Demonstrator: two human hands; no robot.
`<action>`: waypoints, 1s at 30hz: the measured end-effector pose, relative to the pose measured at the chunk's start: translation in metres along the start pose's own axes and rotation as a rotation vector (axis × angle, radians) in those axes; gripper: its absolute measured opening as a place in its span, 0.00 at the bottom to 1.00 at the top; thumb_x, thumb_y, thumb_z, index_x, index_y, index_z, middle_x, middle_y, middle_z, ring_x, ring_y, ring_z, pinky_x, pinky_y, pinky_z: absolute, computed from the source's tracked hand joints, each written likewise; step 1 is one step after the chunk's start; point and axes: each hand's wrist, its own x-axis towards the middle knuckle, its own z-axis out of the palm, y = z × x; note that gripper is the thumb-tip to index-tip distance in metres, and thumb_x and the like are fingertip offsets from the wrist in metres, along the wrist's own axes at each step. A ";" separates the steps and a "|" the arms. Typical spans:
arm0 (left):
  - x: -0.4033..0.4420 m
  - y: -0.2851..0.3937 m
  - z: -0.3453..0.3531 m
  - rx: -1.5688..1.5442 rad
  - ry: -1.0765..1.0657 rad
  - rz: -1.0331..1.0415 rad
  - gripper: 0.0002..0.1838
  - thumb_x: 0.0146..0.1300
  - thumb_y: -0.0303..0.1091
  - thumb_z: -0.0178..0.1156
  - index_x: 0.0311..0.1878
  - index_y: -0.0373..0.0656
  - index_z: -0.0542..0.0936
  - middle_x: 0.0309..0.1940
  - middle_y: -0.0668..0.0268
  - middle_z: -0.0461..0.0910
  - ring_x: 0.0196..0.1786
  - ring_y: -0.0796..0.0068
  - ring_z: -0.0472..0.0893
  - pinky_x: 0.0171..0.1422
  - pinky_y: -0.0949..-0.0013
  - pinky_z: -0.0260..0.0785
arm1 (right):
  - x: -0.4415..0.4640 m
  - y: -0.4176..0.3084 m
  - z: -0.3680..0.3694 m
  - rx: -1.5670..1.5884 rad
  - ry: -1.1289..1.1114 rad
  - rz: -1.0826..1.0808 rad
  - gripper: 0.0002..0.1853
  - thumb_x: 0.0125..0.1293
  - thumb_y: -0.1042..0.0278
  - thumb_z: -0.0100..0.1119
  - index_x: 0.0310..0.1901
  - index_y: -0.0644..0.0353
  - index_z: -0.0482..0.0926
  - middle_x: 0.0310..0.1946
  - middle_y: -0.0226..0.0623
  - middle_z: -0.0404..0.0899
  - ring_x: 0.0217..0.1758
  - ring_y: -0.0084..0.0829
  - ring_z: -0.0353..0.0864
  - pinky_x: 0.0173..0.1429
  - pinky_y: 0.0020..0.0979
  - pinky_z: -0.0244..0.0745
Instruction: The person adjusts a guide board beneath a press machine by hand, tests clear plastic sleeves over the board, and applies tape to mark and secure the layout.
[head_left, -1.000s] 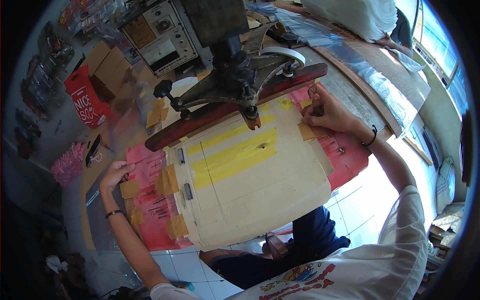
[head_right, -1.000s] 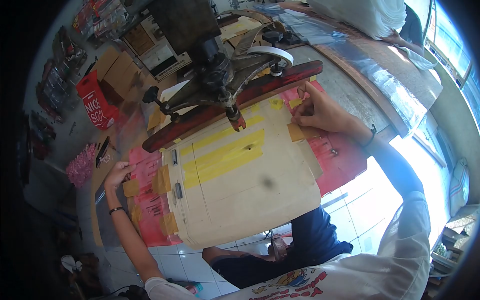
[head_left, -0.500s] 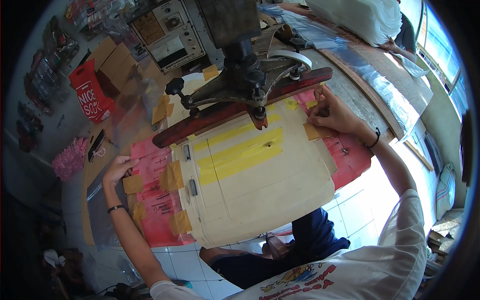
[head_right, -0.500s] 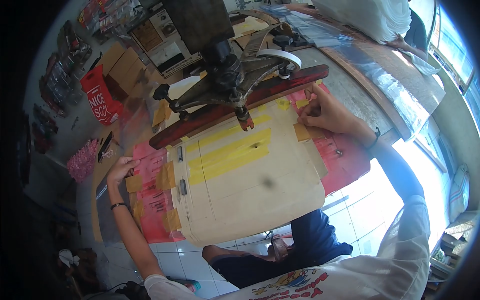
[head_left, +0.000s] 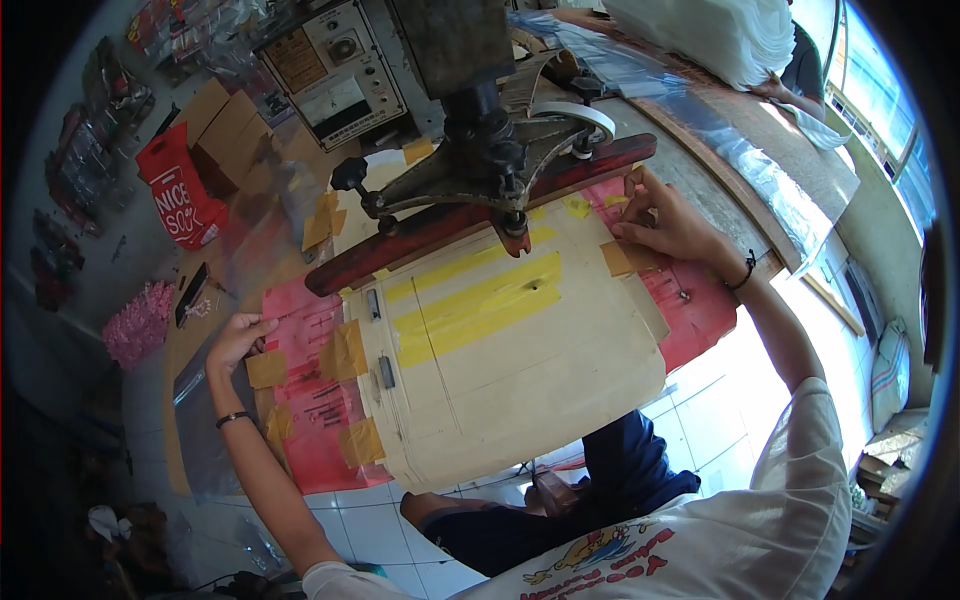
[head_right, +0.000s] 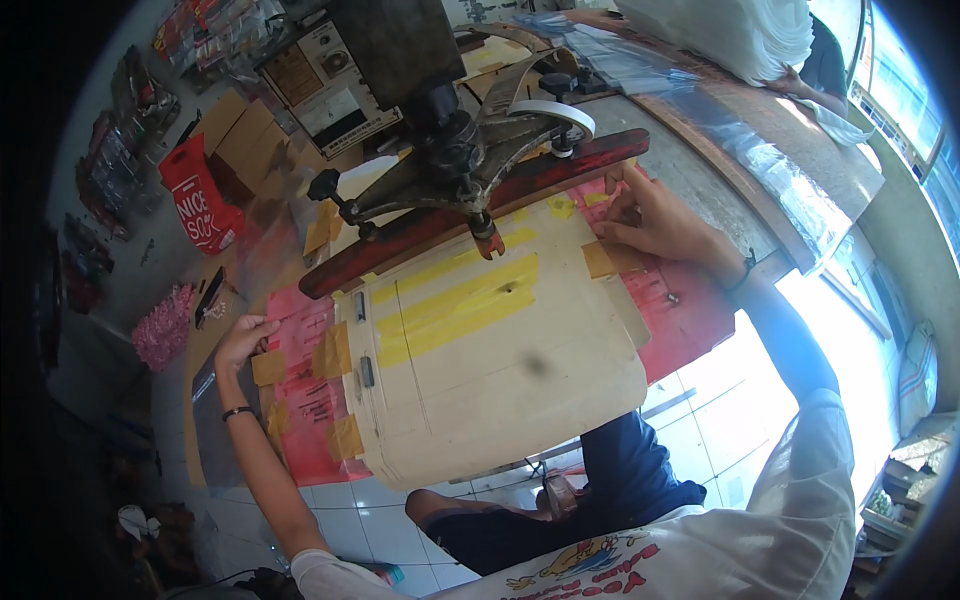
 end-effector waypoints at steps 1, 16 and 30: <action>0.000 -0.001 0.000 0.006 0.003 -0.002 0.16 0.66 0.48 0.67 0.40 0.42 0.85 0.22 0.76 0.81 0.21 0.89 0.75 0.25 0.83 0.63 | 0.000 0.001 0.001 -0.009 0.004 -0.022 0.24 0.64 0.67 0.70 0.50 0.61 0.63 0.27 0.36 0.86 0.29 0.28 0.82 0.34 0.28 0.71; -0.003 0.005 0.004 0.007 0.024 -0.004 0.19 0.64 0.51 0.69 0.38 0.43 0.85 0.22 0.75 0.79 0.21 0.88 0.73 0.26 0.81 0.63 | -0.003 0.003 0.002 -0.086 0.015 0.025 0.26 0.61 0.67 0.72 0.52 0.60 0.65 0.28 0.34 0.85 0.31 0.26 0.80 0.39 0.30 0.70; -0.005 0.007 0.004 0.043 0.033 -0.019 0.19 0.61 0.53 0.71 0.36 0.44 0.85 0.22 0.77 0.76 0.23 0.88 0.72 0.27 0.82 0.62 | 0.001 -0.009 0.001 0.181 -0.122 0.217 0.29 0.59 0.77 0.72 0.54 0.55 0.62 0.29 0.25 0.80 0.32 0.14 0.70 0.37 0.22 0.61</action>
